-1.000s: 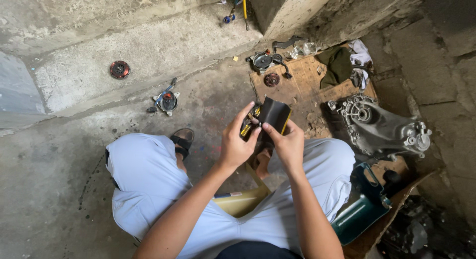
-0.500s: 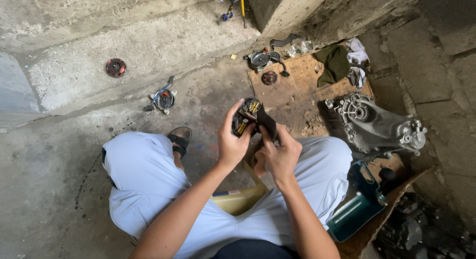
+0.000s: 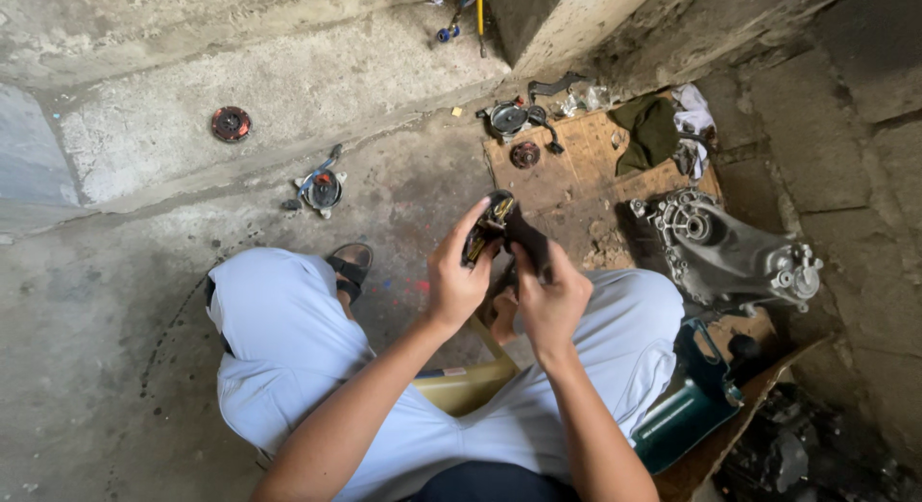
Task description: The person sits on a low stool in a repair workshop and sands the copper commutator of a starter motor armature using a sandpaper block, rotating the armature by hand. They then fit the brush holder plate over the armature and continue sanding the commutator through the brush openings, repositioning the parts repeatedly.
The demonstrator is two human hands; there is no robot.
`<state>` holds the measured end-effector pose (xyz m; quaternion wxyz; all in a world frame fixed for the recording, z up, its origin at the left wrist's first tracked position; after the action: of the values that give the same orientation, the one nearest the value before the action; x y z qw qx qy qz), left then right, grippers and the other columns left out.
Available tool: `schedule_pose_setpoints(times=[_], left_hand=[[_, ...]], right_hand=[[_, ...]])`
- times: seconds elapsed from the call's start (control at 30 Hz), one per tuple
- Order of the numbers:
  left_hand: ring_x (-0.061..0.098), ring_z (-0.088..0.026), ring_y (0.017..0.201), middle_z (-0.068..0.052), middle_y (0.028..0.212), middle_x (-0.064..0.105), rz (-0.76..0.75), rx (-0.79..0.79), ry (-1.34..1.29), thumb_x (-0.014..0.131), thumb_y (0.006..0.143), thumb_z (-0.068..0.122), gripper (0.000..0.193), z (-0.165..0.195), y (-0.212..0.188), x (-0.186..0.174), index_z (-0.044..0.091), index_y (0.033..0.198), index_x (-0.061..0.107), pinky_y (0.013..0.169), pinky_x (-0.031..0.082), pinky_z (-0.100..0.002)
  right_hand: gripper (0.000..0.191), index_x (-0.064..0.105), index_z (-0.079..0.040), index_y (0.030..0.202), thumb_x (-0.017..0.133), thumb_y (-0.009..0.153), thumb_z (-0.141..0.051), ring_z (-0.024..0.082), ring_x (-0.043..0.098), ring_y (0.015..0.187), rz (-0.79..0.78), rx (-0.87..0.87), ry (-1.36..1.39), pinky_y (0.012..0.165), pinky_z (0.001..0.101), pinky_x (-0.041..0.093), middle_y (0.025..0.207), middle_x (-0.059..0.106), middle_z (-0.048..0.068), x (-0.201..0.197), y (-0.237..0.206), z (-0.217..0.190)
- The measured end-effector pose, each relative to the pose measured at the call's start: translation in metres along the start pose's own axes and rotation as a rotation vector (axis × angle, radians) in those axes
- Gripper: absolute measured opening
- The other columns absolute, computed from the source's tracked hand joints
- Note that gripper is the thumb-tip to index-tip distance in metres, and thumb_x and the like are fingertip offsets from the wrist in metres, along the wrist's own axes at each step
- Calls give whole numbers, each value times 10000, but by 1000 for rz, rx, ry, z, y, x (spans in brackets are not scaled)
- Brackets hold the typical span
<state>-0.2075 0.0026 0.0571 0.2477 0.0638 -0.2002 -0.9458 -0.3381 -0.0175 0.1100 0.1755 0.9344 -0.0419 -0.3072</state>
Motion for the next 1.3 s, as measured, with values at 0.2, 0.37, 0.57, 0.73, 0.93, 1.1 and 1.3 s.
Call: schedule_pose_setpoints(times=[0.2,0.37,0.57,0.73,0.93,1.1,1.3], left_hand=[[707,-301,1231,-194,1360,682,0,7,12,685,891,-99,583,0,0,0,50,1438,554,1011,586,-375],[720,-285,1211,-191,1341,691,16,-55,-36,719,910,-79,572,-2,0,1,54,1441,554,984,588,-368],[706,-300,1226,-198,1357,677,14,-44,-58,722,921,-77,587,-2,0,1,55,1460,531,1002,580,-369],[728,-286,1203,-189,1339,696,10,-79,-46,723,910,-79,585,-3,0,1,56,1452,551,991,588,-355],[709,-287,1229,-200,1345,686,14,-75,-65,694,909,-98,577,-3,2,2,45,1448,545,1013,576,-357],[714,-273,1237,-194,1346,692,5,-96,-99,674,915,-105,568,-3,0,3,43,1449,546,1010,577,-349],[708,-255,1230,-190,1349,686,11,-85,-76,713,919,-76,571,-4,-1,5,43,1450,540,1004,577,-346]], right_hand=[[209,737,-32,1105,788,911,-92,55,629,663,9,-2,28,626,246,513,797,729,98,0,2,1],[220,744,-26,1105,788,901,-97,46,603,647,-52,70,51,602,249,502,763,737,93,0,4,1],[227,742,-37,1102,790,895,-116,44,597,630,-73,106,54,580,249,498,748,733,95,-1,5,-1],[233,753,-39,1109,793,889,-107,84,578,610,-88,110,-7,596,269,499,710,693,125,2,3,3],[224,746,-43,1108,781,894,-98,88,669,672,-96,92,11,642,268,535,797,743,127,3,1,9],[221,742,-49,1119,771,902,-80,100,710,716,-79,36,43,662,270,546,849,772,125,1,4,7],[224,748,-40,1126,762,904,-63,76,704,682,-124,52,-7,642,267,539,822,756,122,0,10,2]])
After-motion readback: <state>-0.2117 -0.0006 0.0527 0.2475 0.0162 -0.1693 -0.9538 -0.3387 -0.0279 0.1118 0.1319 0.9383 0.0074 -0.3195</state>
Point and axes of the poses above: each hand's wrist, its own y-axis towards the middle knuckle, its own x-axis out of the palm, z = x × y, the point moved 3 cm from there along y, towards the middle knuckle
